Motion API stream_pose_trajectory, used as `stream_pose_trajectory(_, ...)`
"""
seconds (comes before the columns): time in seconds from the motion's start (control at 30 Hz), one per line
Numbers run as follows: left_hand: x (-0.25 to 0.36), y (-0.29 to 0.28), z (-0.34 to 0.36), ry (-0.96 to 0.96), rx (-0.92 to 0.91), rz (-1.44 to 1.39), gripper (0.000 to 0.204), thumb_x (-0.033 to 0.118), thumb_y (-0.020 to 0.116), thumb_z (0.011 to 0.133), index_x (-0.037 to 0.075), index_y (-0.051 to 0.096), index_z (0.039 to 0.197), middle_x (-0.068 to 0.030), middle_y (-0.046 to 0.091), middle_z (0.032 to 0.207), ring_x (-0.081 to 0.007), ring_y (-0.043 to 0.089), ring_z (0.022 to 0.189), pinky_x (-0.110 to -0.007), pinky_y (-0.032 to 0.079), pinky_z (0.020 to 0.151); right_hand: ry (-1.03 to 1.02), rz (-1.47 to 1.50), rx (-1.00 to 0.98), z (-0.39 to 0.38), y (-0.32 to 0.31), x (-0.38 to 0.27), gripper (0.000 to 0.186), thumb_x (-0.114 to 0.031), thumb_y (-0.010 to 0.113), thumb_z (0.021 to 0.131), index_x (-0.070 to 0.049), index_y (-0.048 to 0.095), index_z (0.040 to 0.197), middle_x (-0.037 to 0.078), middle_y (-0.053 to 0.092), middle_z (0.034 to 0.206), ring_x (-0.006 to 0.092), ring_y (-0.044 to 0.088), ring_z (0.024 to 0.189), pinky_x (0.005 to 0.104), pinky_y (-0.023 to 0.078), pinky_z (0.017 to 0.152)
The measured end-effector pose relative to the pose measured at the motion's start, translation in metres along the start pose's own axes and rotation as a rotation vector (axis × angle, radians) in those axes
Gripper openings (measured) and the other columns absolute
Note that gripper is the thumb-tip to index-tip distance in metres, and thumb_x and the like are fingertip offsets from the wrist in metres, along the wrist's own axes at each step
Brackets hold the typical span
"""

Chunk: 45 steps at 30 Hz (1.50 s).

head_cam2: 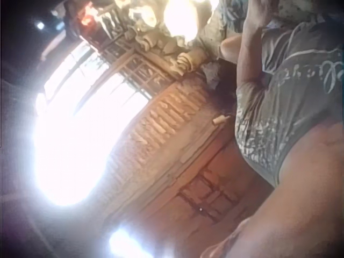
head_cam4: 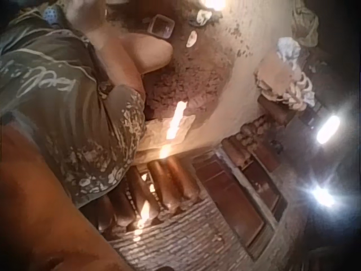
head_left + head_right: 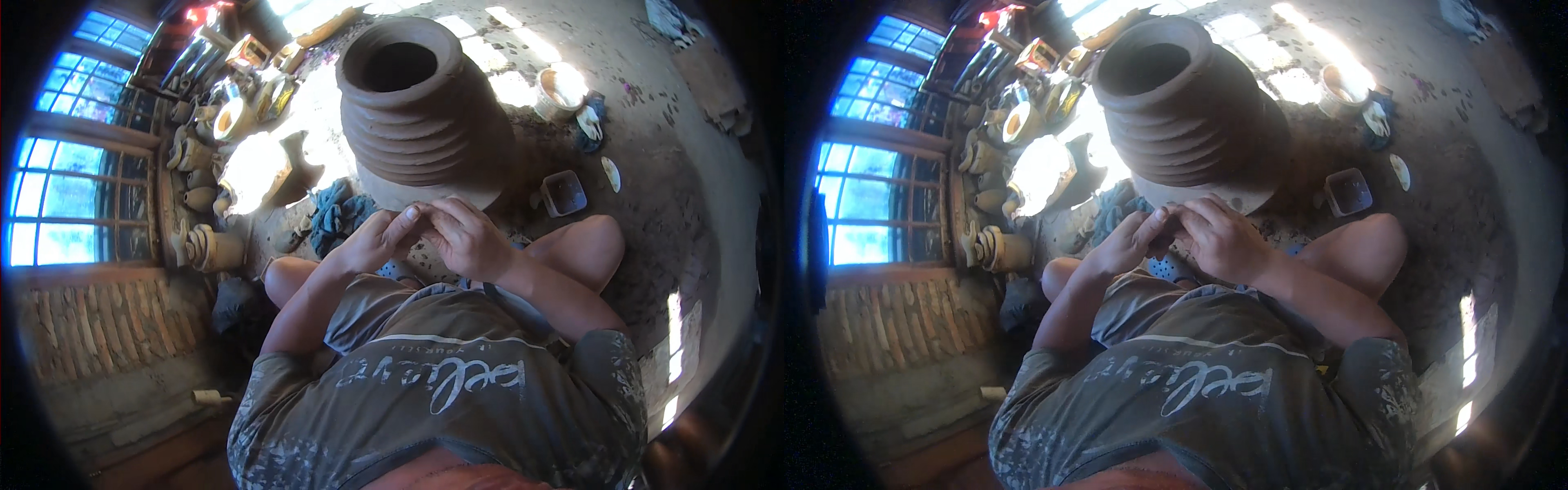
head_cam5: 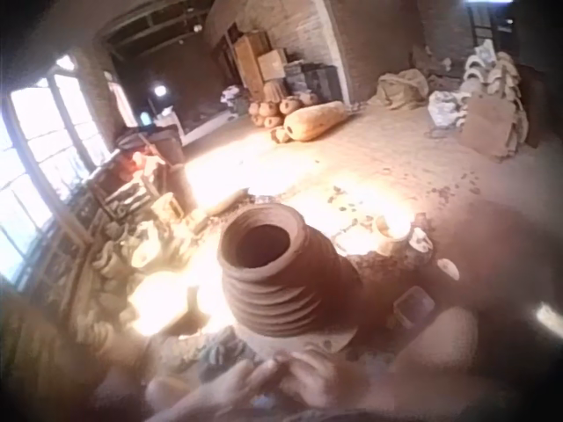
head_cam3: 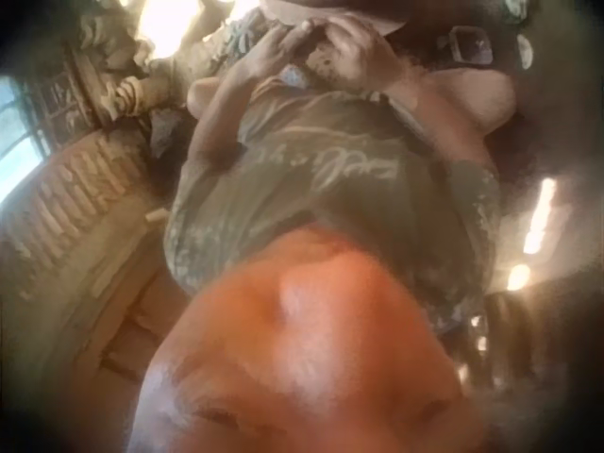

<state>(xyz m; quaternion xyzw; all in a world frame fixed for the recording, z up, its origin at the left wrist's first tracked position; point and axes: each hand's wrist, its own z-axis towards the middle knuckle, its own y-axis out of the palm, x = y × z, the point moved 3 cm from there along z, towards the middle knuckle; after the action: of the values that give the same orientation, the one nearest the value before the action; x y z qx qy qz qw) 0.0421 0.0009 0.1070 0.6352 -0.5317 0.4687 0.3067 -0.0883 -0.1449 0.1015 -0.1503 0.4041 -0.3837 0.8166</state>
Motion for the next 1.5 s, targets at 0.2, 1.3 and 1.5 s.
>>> stream_pose_trajectory(0.2,-0.032,0.009,0.007,-0.105,0.033,-0.123,0.074,0.061,0.031,0.112,0.002,0.064,0.082,-0.0016,0.055,0.066,-0.0115,0.047,0.062,-0.027,0.04,0.059,0.016,-0.072,-0.085,-0.002,0.007,-0.005,0.03,-0.004,0.063,0.089,0.008,0.064,0.116,0.018,0.064,0.105,0.0345,0.063,0.095,0.0426,0.054,0.088)
stream_pose_trajectory(1.3,-0.048,0.023,0.026,0.074,-0.059,-0.101,0.042,0.045,0.053,0.11,0.004,0.058,0.103,-0.0002,0.054,0.074,-0.0095,0.054,0.07,-0.025,0.044,0.064,0.334,0.135,-0.21,-0.032,0.008,0.029,0.027,-0.005,0.071,0.09,0.002,0.069,0.116,0.02,0.069,0.107,0.0374,0.069,0.094,0.0441,0.057,0.083)
stream_pose_trajectory(1.5,-0.054,0.029,0.031,-0.032,-0.1,-0.417,0.045,0.046,0.052,0.11,0.005,0.057,0.094,0.0009,0.049,0.069,-0.0125,0.05,0.059,-0.026,0.043,0.057,0.043,-0.075,-0.137,-0.023,0.003,0.022,0.025,-0.002,0.069,0.09,0.003,0.067,0.114,0.016,0.066,0.103,0.0329,0.065,0.093,0.0428,0.056,0.082)
